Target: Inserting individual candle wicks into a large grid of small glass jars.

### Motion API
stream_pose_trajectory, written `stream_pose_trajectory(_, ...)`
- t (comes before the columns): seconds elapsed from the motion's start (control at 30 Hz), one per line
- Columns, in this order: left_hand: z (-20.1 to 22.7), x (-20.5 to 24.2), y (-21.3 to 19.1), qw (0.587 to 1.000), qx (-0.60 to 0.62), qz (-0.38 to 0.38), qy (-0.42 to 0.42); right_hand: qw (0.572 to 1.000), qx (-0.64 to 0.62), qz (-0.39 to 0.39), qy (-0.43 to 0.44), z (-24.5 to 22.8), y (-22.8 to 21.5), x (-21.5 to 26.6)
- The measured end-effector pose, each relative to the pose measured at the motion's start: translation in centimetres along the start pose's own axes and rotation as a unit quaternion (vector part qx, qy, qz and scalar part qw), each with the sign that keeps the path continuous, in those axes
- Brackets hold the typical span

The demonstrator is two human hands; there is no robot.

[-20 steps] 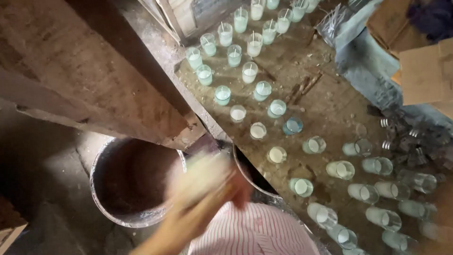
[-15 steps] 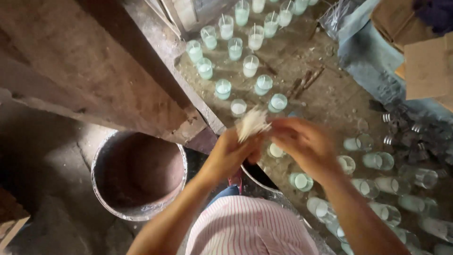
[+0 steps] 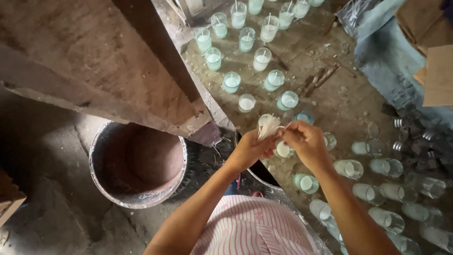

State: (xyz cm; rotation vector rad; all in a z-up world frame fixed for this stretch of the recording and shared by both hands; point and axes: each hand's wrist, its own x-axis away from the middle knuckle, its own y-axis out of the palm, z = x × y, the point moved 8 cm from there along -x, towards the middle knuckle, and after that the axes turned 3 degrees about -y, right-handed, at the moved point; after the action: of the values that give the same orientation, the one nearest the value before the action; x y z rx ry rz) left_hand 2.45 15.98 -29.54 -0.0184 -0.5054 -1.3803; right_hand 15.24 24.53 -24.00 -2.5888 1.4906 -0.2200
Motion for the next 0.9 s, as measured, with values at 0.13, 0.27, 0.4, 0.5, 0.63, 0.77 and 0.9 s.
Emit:
stream_pose_trajectory(0.13,-0.7,-0.4,-1.4,1.000,0.005,0.010,-0.015,0.998,-0.003,-0.051,0.025,1.4,0.6,-1.1)
stream_pose_trajectory(0.27,-1.9,-1.5,-3.2,0.999,0.001,0.028,-0.021,0.995,-0.072,-0.021,0.067,3.2,0.5,-2.4)
stream_pose_trajectory(0.4,-5.1,-2.4,-6.4,0.997,-0.032,0.062,-0.035,0.994,0.088,0.007,-0.057,3.2,0.2,-3.5)
stream_pose_trajectory(0.5,-5.2,-1.7,-7.7,0.994,-0.037,0.093,-0.035,0.941,0.260,0.016,-0.218,3.1,1.0,-4.2)
stream_pose_trajectory(0.63,-4.4,-0.4,-7.8,0.993,-0.026,0.107,-0.038,0.845,0.383,0.026,-0.372,4.9,2.6,-4.3)
stream_pose_trajectory(0.77,-4.8,0.1,-8.0,0.991,-0.018,0.122,-0.053,0.849,0.378,-0.002,-0.370,4.4,3.6,-4.2)
stream_pose_trajectory(0.9,-4.9,0.7,-8.4,0.990,-0.001,0.130,-0.055,0.863,0.378,-0.015,-0.334,5.8,3.9,-4.6)
